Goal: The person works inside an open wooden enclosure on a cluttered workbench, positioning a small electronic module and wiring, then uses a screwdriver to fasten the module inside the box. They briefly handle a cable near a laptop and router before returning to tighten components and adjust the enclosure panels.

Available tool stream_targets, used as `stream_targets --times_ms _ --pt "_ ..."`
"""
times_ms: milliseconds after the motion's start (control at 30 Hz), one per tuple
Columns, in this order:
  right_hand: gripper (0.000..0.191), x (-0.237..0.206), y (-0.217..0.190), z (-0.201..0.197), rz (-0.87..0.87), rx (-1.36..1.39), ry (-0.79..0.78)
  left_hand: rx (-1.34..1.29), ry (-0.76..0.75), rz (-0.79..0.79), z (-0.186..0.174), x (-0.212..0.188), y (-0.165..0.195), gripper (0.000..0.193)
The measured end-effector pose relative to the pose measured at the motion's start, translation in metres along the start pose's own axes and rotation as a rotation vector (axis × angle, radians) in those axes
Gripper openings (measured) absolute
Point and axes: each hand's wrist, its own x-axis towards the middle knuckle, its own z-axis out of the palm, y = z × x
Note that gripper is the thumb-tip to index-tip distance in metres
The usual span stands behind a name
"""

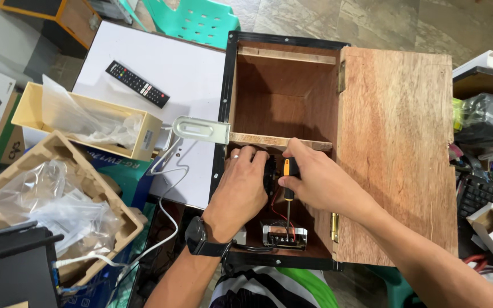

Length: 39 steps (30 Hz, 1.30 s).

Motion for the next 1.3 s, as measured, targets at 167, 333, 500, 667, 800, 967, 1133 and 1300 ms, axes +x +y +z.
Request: stream_targets --times_ms 167,333,500,667,800,967,1133,1300 --pt "0.043 0.0 0.006 0.006 -0.018 0.025 -0.001 0.015 -0.013 0.01 -0.001 0.0 0.001 0.043" --pt "0.04 0.003 0.009 0.005 0.158 0.038 -0.094 0.064 -0.027 0.041 0.0 0.0 -0.001 0.046" --pt "0.035 0.003 0.008 0.002 0.066 0.07 -0.011 0.07 -0.031 0.045 0.002 0.0 -0.003 0.046" --pt "0.035 0.004 0.005 0.001 0.091 0.074 -0.017 0.081 -0.047 0.035 0.001 0.001 -0.002 0.047" --pt "0.037 0.004 0.001 0.003 0.037 0.108 0.004 0.153 -0.1 0.063 0.004 -0.001 -0.006 0.044" --pt "0.035 -0.007 -0.001 0.003 -0.034 0.211 0.173 0.267 -0.273 0.108 0.009 -0.013 -0.012 0.015" --pt "0.037 -0.023 0.014 -0.032 -0.105 0.668 0.468 0.366 -0.655 -0.019 0.006 -0.009 -0.01 0.026" --pt "0.038 -0.075 0.038 -0.09 -0.364 0.925 0.658 0.193 -0.632 0.141 -0.001 -0.003 -0.002 0.018"
